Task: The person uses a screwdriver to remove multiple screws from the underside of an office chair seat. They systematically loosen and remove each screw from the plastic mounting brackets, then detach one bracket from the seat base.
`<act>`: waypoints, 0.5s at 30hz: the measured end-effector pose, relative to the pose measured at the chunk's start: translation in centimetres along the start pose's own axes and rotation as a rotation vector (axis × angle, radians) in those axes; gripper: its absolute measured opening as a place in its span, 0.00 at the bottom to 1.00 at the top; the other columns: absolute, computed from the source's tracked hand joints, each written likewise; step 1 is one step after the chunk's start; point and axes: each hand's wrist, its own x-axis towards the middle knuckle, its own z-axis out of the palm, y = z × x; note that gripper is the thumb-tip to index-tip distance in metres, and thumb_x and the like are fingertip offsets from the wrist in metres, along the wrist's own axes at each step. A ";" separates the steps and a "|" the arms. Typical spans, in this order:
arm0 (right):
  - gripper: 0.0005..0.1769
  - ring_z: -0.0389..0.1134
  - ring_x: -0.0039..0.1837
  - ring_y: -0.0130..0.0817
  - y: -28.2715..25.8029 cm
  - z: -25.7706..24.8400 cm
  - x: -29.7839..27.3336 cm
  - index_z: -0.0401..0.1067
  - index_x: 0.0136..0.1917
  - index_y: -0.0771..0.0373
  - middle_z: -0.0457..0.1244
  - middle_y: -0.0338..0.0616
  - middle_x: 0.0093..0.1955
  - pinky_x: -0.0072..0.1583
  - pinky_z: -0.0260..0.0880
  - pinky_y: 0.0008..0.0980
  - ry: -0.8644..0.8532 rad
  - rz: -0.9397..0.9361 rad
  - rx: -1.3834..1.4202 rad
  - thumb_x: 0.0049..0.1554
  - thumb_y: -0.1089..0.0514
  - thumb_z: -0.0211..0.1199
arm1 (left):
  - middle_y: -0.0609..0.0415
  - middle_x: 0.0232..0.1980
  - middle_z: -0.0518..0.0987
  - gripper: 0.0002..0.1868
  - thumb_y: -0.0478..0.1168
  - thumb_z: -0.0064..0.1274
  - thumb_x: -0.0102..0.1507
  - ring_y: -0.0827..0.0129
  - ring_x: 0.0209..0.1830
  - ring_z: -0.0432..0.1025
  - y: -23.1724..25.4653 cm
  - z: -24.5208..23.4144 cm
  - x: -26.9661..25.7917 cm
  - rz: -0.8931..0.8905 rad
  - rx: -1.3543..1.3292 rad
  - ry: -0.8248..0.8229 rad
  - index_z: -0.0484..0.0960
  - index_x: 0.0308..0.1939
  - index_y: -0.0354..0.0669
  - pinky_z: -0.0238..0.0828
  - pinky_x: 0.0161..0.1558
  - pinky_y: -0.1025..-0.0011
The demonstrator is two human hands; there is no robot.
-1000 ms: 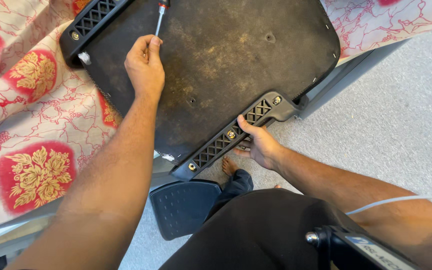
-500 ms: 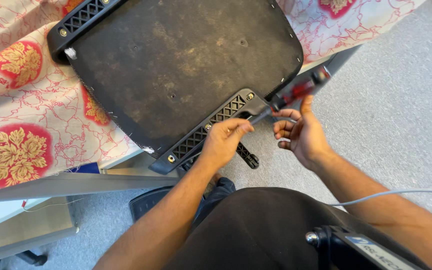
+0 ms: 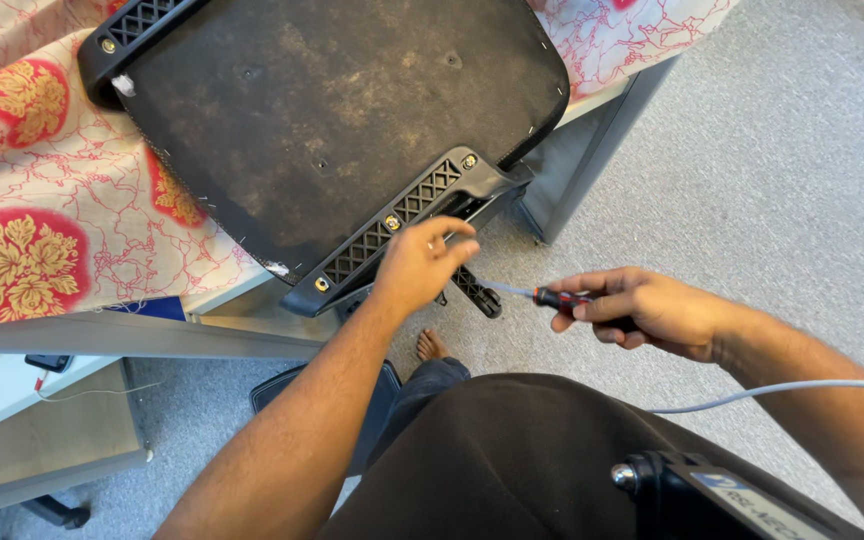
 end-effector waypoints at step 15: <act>0.28 0.49 0.30 0.21 -9.0 2.1 5.1 0.66 0.74 0.58 0.68 0.45 0.47 0.31 0.49 0.19 0.304 -0.132 0.184 0.61 0.59 0.51 | 0.53 0.43 0.77 0.30 0.56 0.65 0.57 0.60 0.51 0.70 -1.2 -2.2 8.4 0.312 0.415 0.339 0.82 0.61 0.51 0.59 0.53 0.59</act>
